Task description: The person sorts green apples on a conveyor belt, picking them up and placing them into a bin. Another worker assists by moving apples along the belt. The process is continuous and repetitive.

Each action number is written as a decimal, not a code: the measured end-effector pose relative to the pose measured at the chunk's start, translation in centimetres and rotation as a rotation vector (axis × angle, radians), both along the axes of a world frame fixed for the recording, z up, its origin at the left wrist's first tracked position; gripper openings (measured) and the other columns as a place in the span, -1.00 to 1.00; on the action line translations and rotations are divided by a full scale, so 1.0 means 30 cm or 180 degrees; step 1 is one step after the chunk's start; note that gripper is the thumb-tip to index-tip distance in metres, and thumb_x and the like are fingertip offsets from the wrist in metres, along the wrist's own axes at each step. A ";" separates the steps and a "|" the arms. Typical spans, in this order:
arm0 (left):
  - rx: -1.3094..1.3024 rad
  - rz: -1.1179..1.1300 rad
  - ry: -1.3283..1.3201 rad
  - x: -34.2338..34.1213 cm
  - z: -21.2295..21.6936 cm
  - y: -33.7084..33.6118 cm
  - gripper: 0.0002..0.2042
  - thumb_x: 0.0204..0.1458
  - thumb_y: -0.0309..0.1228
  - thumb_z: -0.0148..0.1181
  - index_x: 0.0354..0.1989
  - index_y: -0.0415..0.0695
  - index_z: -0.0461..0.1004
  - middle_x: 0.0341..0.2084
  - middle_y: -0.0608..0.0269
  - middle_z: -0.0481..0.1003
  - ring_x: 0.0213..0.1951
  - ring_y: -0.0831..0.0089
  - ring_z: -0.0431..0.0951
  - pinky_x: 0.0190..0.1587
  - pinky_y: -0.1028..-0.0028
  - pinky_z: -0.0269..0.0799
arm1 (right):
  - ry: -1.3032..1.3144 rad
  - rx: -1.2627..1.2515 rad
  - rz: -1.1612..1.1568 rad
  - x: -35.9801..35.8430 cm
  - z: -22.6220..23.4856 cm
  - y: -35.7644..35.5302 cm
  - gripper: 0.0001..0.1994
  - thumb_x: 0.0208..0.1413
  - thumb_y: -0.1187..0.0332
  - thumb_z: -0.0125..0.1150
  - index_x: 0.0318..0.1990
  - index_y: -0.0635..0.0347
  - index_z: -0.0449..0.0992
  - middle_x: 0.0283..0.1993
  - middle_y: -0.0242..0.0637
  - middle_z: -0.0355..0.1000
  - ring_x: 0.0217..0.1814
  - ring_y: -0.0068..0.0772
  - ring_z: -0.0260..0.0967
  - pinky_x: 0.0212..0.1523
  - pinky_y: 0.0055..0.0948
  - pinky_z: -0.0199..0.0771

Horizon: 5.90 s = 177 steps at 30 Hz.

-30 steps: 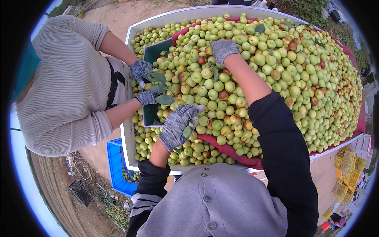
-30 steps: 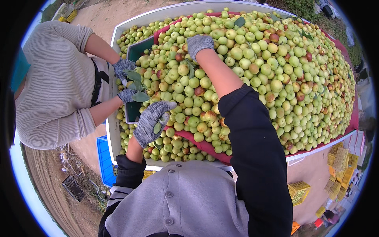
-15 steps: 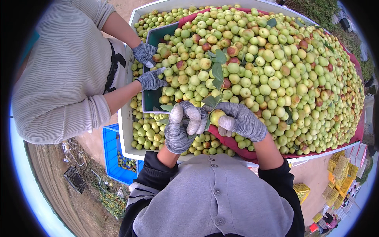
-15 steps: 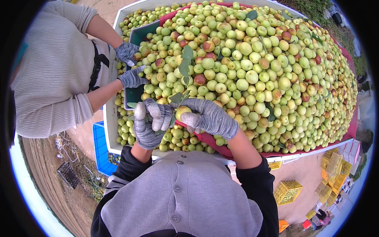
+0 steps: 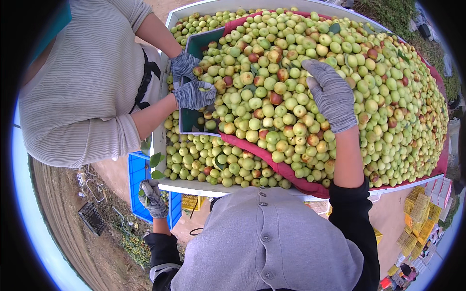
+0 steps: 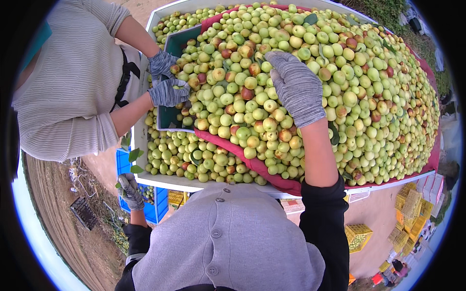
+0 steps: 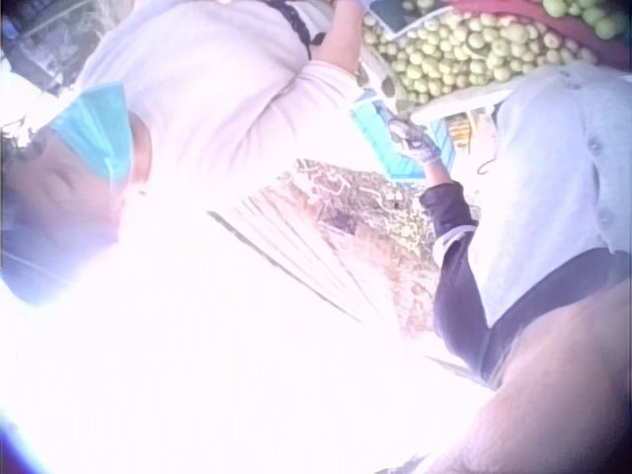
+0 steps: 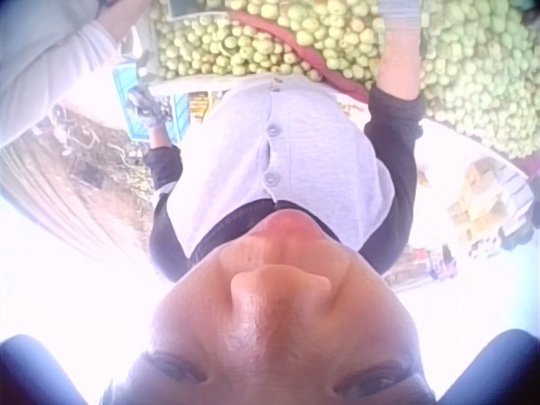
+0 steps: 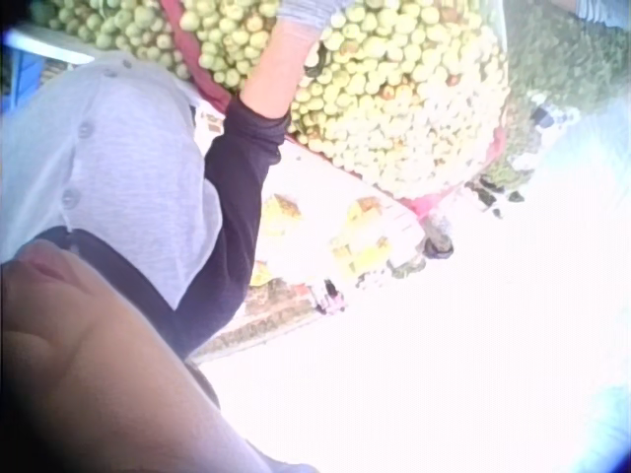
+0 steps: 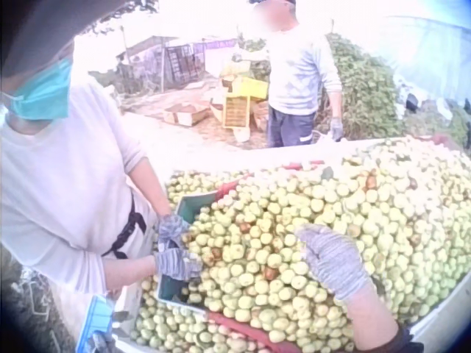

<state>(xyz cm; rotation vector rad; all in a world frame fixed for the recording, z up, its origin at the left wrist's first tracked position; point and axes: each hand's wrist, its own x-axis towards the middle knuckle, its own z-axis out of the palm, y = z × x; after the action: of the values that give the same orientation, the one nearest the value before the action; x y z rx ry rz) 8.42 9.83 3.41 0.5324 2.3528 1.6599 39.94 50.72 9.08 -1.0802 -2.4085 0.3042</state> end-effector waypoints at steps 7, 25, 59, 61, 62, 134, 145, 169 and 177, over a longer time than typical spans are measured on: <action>-0.1298 0.0376 -0.0166 -0.184 -0.241 -0.453 -0.65 0.15 -0.25 0.20 -0.01 -0.22 0.39 -0.16 0.22 0.48 -0.18 0.43 0.44 -0.09 0.46 0.38 | -0.2773 -0.0836 0.0445 -0.663 -0.176 0.286 -0.60 0.04 0.44 0.18 0.10 0.06 0.47 0.05 -0.16 0.47 0.10 -0.17 0.46 0.05 -0.24 0.50; -0.0610 -0.1850 -0.1329 0.167 0.074 0.284 -0.73 0.24 -0.30 0.07 -0.07 -0.24 0.52 -0.39 0.24 0.60 -0.40 0.55 0.57 -0.35 0.57 0.47 | 0.0424 -0.2778 0.1283 -0.079 0.091 -0.110 -0.49 -0.09 0.10 0.41 0.02 0.12 0.48 -0.18 -0.29 0.51 -0.09 -0.26 0.49 0.01 -0.36 0.47; 0.1820 -0.0727 -0.3085 0.104 -0.147 0.214 -0.80 0.15 -0.20 0.10 -0.21 -0.05 0.36 -0.46 0.31 0.33 -0.72 0.61 0.27 -0.80 0.66 0.12 | 0.0039 -0.0895 -0.0351 0.109 -0.038 -0.399 -0.53 0.07 0.13 0.26 0.11 0.12 0.46 -0.08 -0.15 0.46 -0.01 -0.11 0.39 0.05 -0.16 0.37; 0.2098 -0.0172 -0.2738 -0.109 -0.194 -0.011 -0.80 0.14 -0.21 0.13 -0.26 -0.06 0.40 -0.48 0.34 0.37 -0.71 0.60 0.31 -0.82 0.63 0.14 | 0.0064 -0.0696 -0.0186 0.134 -0.056 -0.385 -0.61 0.07 0.20 0.24 0.05 0.11 0.51 -0.09 -0.18 0.46 -0.04 -0.14 0.39 0.04 -0.18 0.37; 0.1809 0.0387 -0.2365 -0.207 -0.213 -0.128 -0.76 0.13 -0.19 0.14 -0.18 -0.07 0.41 -0.45 0.31 0.40 -0.70 0.58 0.33 -0.80 0.62 0.16 | 0.0178 -0.0532 -0.0118 0.143 -0.066 -0.385 -0.65 0.07 0.24 0.23 0.01 0.11 0.53 -0.10 -0.20 0.46 -0.06 -0.16 0.39 0.03 -0.18 0.37; -0.1663 -0.2552 0.1485 0.291 -0.300 0.837 -0.43 0.04 -0.12 0.20 0.16 -0.21 0.30 0.09 -0.07 0.35 0.12 0.01 0.37 0.15 0.20 0.33 | -0.0996 0.0176 -0.0099 -0.115 -0.122 0.294 -0.73 0.28 0.30 -0.08 0.06 -0.03 0.44 -0.09 -0.22 0.46 -0.09 -0.21 0.48 -0.05 -0.20 0.50; -0.1850 -0.2494 0.1240 0.280 -0.304 0.849 -0.43 0.07 -0.11 0.14 0.16 -0.25 0.30 0.08 -0.15 0.37 0.12 -0.04 0.38 0.20 0.16 0.27 | -0.2742 -0.0156 0.0844 -0.794 -0.326 0.436 -0.47 0.08 0.47 0.13 0.24 -0.17 0.33 0.24 -0.14 0.29 0.19 -0.11 0.38 0.06 -0.12 0.49; -0.1559 -0.2332 0.1201 0.291 -0.348 0.822 -0.54 0.05 -0.10 0.10 -0.01 -0.23 0.40 -0.09 -0.03 0.43 -0.03 0.03 0.44 0.02 0.18 0.39 | 0.0172 -0.4588 0.3853 -0.915 0.031 -0.664 -0.46 0.22 0.07 0.09 0.13 0.39 0.30 -0.19 -0.12 0.50 -0.18 -0.51 0.46 -0.16 -0.53 0.52; -0.1471 -0.2250 0.1096 0.284 -0.353 0.821 -0.54 0.06 -0.12 0.09 0.01 -0.21 0.41 -0.07 -0.02 0.43 0.00 0.04 0.43 0.07 0.19 0.36 | -0.0387 -0.5375 0.2772 -0.891 -0.099 -0.639 -0.62 0.19 0.12 0.17 0.02 0.19 0.48 -0.23 -0.41 0.47 -0.51 -0.78 0.28 -0.64 -0.81 0.22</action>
<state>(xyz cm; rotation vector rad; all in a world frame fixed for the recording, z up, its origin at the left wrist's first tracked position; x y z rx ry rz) 16.95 34.47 -7.17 1.4149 2.2392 0.7323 13.21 31.55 6.12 -0.2979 -2.1906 2.8568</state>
